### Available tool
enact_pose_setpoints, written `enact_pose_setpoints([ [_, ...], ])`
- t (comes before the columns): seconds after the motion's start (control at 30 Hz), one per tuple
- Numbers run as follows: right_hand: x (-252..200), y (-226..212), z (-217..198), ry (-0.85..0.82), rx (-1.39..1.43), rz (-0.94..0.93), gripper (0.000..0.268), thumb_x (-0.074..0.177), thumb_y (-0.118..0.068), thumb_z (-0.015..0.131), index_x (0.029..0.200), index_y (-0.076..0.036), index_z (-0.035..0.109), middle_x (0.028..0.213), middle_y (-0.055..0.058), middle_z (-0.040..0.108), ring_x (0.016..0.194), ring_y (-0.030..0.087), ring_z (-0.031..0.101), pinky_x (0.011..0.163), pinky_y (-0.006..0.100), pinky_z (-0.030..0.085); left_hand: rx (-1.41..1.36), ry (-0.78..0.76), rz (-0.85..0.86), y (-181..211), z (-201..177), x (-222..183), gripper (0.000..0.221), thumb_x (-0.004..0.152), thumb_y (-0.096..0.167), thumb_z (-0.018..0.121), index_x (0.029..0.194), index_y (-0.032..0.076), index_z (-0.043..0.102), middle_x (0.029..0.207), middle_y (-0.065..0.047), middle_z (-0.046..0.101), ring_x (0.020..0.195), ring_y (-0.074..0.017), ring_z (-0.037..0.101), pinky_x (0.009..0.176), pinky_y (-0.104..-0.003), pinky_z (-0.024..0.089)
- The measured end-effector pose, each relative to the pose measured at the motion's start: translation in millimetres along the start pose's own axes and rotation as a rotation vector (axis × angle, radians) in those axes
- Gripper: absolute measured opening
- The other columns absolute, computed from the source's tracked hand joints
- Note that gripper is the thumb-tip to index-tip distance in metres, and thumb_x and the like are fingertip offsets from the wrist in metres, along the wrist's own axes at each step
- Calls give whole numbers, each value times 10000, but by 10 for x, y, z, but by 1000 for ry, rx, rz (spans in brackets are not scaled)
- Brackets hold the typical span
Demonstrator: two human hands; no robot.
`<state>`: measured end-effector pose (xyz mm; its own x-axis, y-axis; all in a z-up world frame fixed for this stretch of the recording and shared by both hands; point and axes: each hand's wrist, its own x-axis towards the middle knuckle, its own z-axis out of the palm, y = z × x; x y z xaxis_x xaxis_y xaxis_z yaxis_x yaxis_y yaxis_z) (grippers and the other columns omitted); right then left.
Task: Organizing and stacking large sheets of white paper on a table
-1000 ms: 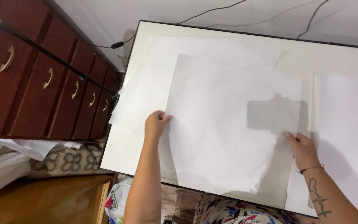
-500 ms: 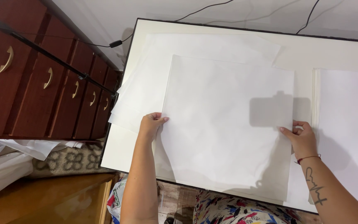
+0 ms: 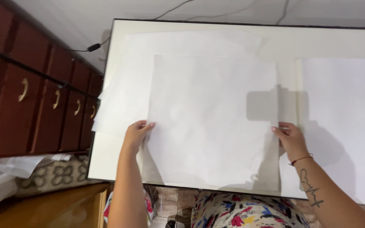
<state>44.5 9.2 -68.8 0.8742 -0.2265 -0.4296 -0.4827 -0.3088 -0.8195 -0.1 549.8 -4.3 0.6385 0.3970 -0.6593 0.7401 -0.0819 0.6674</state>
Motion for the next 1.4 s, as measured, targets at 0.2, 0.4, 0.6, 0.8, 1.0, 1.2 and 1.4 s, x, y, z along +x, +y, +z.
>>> enact_pose_setpoints([
  [0.2, 90, 302, -58, -39, -113, -2, 441, 906, -266, 806, 1263, -33, 692, 1042, 118, 727, 866, 242, 685, 655, 380, 593, -40, -98, 46, -225, 109, 51, 484, 844, 154, 833, 1275, -18, 695, 1097, -213, 733, 950, -284, 679, 803, -357, 566],
  [0.4, -298, -191, 21, -34, -50, -48, 421, 899, -258, 810, 1254, -70, 685, 981, 78, 734, 824, 172, 673, 674, 306, 584, -79, -80, 73, -392, 10, 213, 372, 863, 212, 842, 1188, 76, 723, 972, -113, 740, 796, -204, 704, 712, -329, 592],
  [0.6, -307, -211, -25, -31, -147, -165, 311, 910, -214, 783, 1188, -93, 711, 901, 66, 720, 797, 170, 671, 686, 315, 566, -112, -107, 141, -130, 177, -112, 494, 789, 132, 889, 1231, 31, 690, 992, -150, 734, 839, -241, 722, 771, -387, 602],
  [0.8, 123, -676, -505, 8, -327, -351, 345, 935, -271, 751, 1226, -86, 727, 993, 151, 740, 915, 311, 723, 795, 444, 574, -206, -147, 176, 414, 579, -671, 511, 817, 76, 840, 1284, -8, 650, 1087, -219, 730, 919, -350, 731, 837, -492, 595],
  [1.0, 162, -1521, -1886, 28, -138, -627, 328, 1032, -81, 712, 1335, 33, 663, 1060, 146, 624, 817, 198, 626, 713, 321, 562, -415, -216, 323, 1074, 1381, -1253, 448, 811, 47, 822, 1224, 38, 651, 994, -158, 738, 814, -303, 757, 760, -446, 637],
  [1.2, -227, -1472, -3426, 237, -320, -428, 171, 1114, -186, 703, 1271, -118, 698, 967, -54, 595, 838, 46, 523, 709, 215, 417, -665, -448, 410, 1379, 2628, -1799, 468, 850, 21, 729, 1300, 28, 599, 1129, -144, 718, 997, -255, 703, 897, -365, 595],
  [1.4, 125, -516, -4562, 313, -319, -323, 167, 1150, -229, 756, 1241, -101, 699, 1044, -28, 633, 900, 64, 532, 745, 215, 441, -607, -470, 383, 1233, 4019, -1998, 464, 830, 57, 762, 1268, 55, 609, 1157, -136, 744, 985, -226, 718, 838, -363, 621],
])
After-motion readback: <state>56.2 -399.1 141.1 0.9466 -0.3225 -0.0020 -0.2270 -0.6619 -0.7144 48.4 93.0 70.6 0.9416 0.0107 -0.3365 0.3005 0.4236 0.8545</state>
